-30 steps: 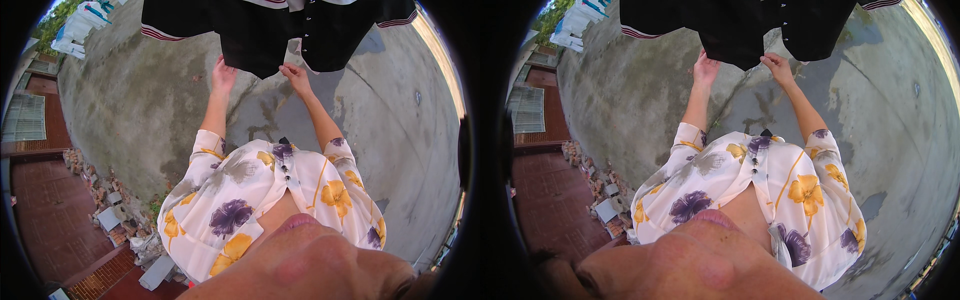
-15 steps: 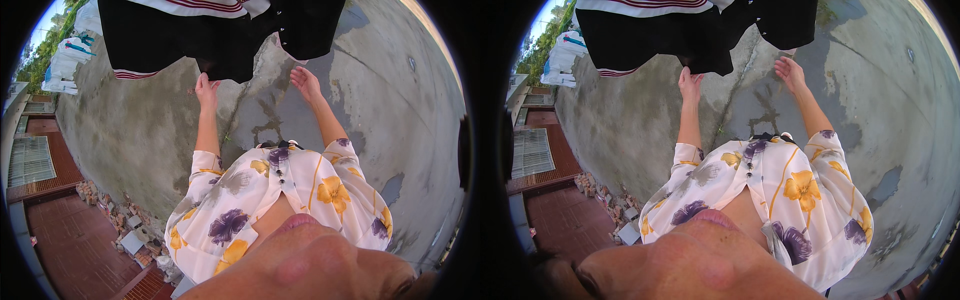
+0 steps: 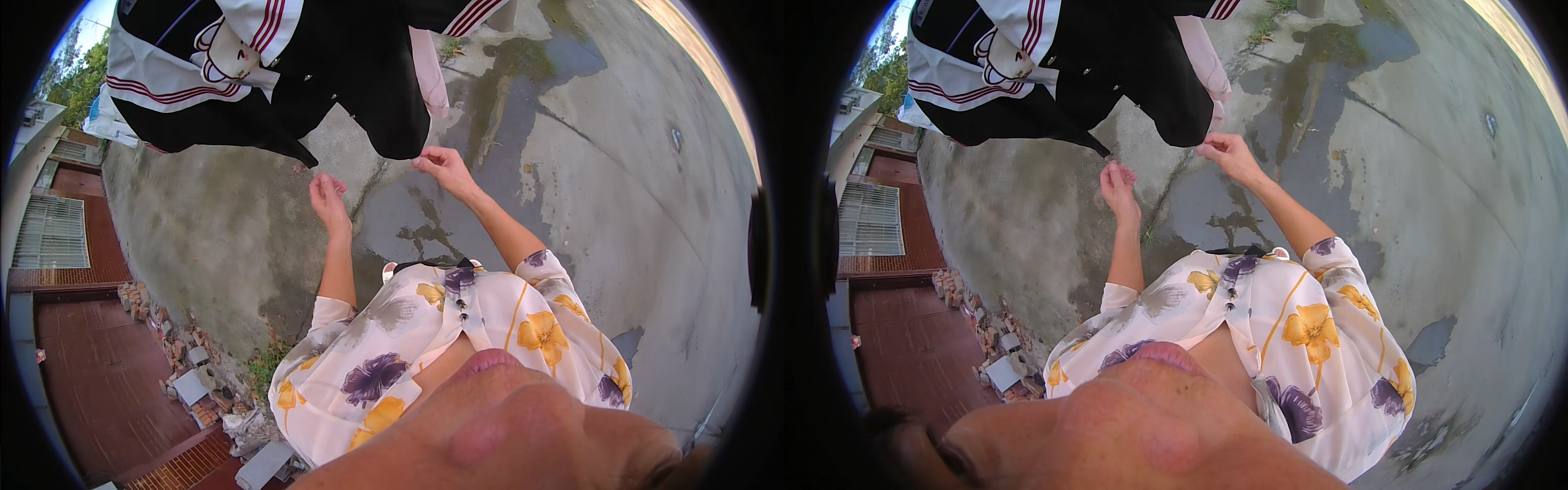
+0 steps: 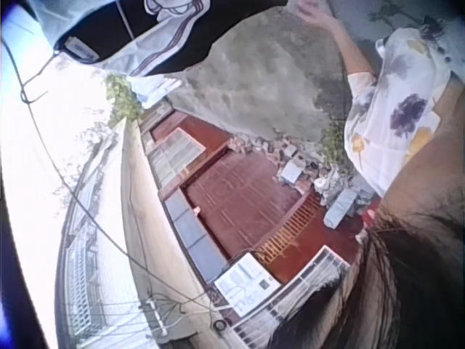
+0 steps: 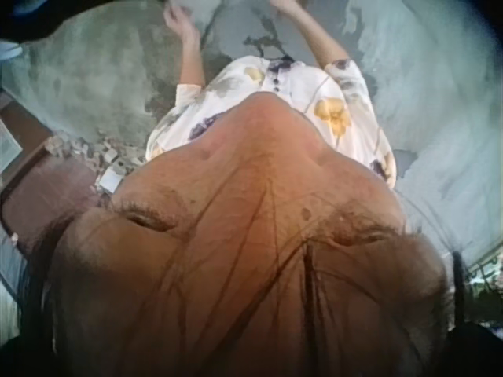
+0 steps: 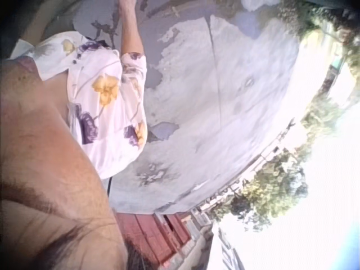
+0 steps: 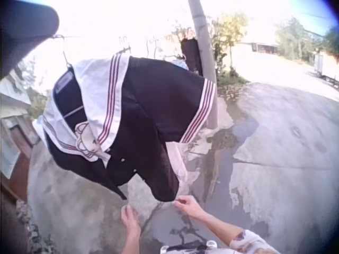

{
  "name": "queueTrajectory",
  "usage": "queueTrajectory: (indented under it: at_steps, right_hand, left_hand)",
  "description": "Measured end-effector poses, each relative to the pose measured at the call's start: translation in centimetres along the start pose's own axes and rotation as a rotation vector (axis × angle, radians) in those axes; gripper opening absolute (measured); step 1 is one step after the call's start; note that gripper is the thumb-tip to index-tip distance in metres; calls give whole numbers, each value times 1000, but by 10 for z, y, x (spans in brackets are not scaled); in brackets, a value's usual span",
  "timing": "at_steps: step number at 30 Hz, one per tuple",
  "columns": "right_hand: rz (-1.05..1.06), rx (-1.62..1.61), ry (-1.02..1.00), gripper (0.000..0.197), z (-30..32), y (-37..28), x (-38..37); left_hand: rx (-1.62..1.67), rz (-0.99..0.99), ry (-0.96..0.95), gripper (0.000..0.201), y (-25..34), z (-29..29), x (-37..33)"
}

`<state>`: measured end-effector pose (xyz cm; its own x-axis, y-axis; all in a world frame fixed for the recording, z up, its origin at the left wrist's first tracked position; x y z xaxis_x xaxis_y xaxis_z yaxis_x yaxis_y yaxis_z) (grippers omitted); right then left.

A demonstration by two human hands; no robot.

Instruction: The person hangs a shirt on a hanger, buttons the collar, and then washes a black garment by hand in two buckets of soapy water.

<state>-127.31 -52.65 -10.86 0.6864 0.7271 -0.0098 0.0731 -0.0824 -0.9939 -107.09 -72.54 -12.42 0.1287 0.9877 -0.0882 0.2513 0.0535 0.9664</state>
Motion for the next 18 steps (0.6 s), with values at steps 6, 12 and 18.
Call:
queueTrajectory:
  at_steps: [6, 12, 18]
  right_hand:
    - [99, 154, 159, 20, 45, -43, -10]
    - [395, 202, -29, 22, 60, -104, -40]
    - [346, 544, -182, 27, 119, -187, -92]
  left_hand:
    - [-309, -839, -59, 59, 92, -97, 79]
    - [-484, -890, 30, 55, 106, -163, 89]
    - [-553, -878, 50, 26, 102, -142, 78]
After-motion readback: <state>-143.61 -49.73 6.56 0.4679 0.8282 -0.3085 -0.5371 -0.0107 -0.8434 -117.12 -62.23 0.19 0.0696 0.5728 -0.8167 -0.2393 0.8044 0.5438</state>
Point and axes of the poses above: each hand's wrist, its own x-axis away from the middle knuckle, its own z-axis out of the back of the hand, y = z × x, the point moved 1 cm from there along -x, towards the middle knuckle, and after that the axes turned 10 degrees about y, right-handed, at the moved point
